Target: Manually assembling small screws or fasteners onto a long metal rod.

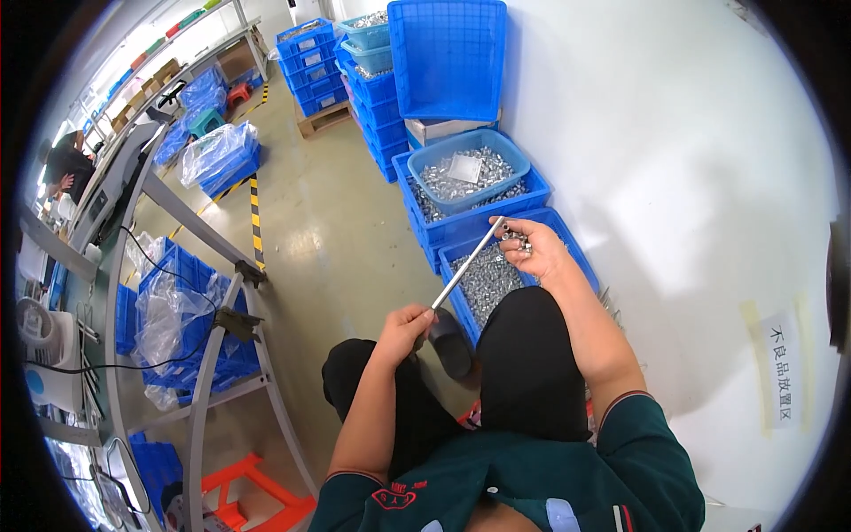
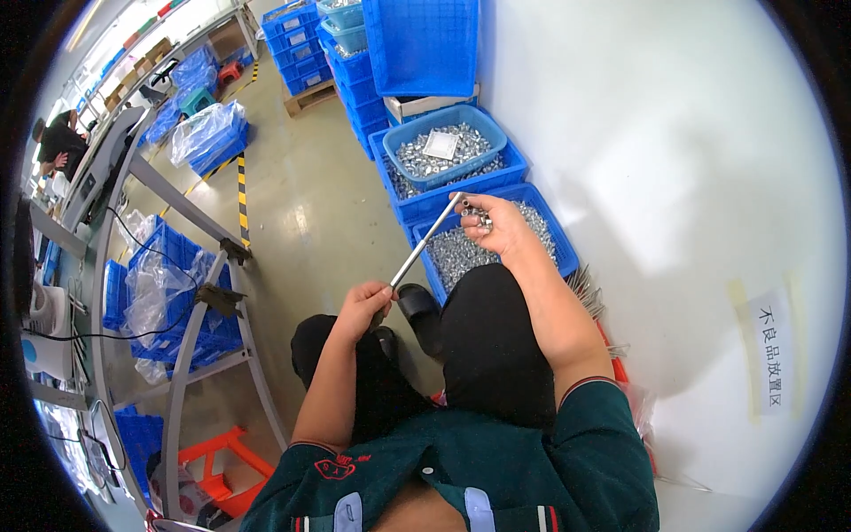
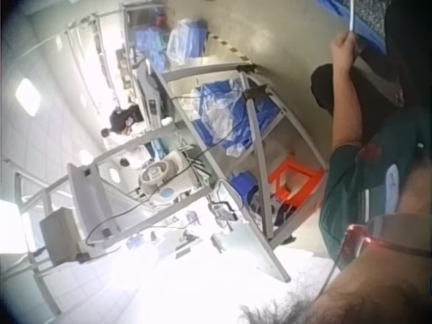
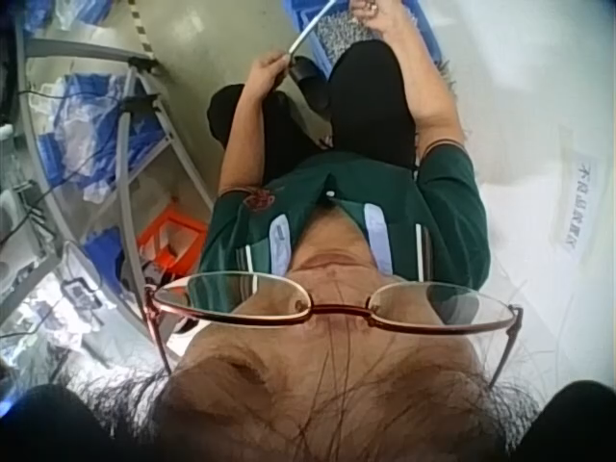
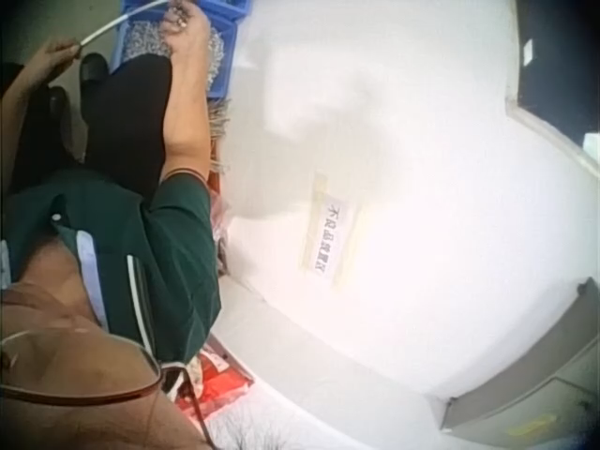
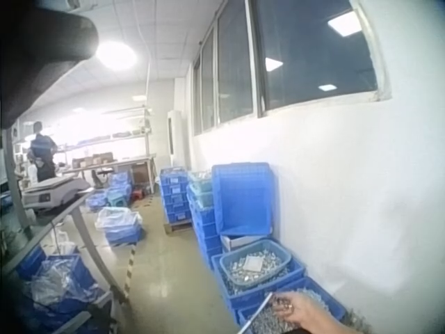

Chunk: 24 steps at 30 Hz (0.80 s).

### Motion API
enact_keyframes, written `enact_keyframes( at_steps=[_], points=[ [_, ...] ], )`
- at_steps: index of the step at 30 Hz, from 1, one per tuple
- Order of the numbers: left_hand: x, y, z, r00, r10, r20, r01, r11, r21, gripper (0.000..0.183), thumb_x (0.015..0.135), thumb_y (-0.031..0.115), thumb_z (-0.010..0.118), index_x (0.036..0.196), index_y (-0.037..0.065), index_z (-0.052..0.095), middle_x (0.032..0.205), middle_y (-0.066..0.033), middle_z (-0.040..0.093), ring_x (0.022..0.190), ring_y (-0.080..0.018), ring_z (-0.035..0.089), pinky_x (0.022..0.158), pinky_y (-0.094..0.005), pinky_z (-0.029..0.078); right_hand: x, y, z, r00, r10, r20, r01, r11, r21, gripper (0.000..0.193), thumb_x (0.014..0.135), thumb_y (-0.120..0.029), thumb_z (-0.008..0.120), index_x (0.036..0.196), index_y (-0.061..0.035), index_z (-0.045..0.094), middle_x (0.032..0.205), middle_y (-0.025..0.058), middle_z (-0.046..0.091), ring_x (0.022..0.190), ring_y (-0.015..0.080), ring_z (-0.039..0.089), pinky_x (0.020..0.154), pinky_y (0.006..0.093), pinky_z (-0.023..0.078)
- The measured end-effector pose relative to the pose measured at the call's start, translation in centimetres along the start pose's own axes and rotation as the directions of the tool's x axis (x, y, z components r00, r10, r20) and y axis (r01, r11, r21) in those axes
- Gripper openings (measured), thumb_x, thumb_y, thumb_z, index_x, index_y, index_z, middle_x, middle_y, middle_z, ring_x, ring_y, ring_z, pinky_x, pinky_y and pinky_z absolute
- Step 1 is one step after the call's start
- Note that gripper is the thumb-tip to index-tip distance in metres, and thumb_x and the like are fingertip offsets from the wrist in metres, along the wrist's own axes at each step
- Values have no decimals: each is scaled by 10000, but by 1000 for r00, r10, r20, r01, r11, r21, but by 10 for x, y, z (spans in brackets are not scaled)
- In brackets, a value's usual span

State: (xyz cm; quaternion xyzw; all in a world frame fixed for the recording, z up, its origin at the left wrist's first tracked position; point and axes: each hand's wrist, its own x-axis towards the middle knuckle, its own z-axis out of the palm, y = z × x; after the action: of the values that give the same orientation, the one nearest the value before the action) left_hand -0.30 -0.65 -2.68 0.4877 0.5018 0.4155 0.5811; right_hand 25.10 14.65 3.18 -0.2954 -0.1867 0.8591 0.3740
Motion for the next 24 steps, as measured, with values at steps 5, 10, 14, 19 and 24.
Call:
enact_keyframes(
  at_steps=[5,10,14,19,24],
  points=[
    [-2,-2,-1,1000,-21,-6,21,1000,2,232,878,225,523,814,21,614,595,29,500,541,-53,413,497,-212,315,-3,1,2,999,-7,49,6,1000,20,195,874,-180,557,942,3,559,731,51,514,466,49,372,334,159,263],
    [-1,-6,-2,1000,-22,3,22,1000,-3,227,870,228,535,822,23,618,598,29,497,545,-54,416,500,-212,316,-6,2,9,999,-33,22,34,999,-41,209,854,-196,591,932,-4,569,701,36,509,439,43,365,330,157,253],
    [-3,-1,-4,999,-52,5,52,999,1,224,869,226,537,834,22,623,601,28,493,559,-56,423,512,-211,320,-10,1,16,977,-202,-67,158,900,-407,208,823,-208,631,871,-6,608,653,7,495,424,36,357,342,156,237],
    [-8,1,-12,996,-86,9,86,996,-8,224,869,214,536,832,10,621,597,23,486,559,-62,422,513,-213,316,-16,-4,29,946,-316,-69,163,647,-745,196,799,-196,654,828,-3,640,618,-11,486,418,24,367,351,155,221],
    [-8,-4,-12,999,-32,34,34,997,-62,221,865,199,541,824,-4,618,587,18,480,544,-66,407,505,-216,307,-15,-8,24,982,-191,-11,144,776,-613,207,794,-195,666,849,3,636,624,-16,482,410,18,359,343,149,214]
  ],
)
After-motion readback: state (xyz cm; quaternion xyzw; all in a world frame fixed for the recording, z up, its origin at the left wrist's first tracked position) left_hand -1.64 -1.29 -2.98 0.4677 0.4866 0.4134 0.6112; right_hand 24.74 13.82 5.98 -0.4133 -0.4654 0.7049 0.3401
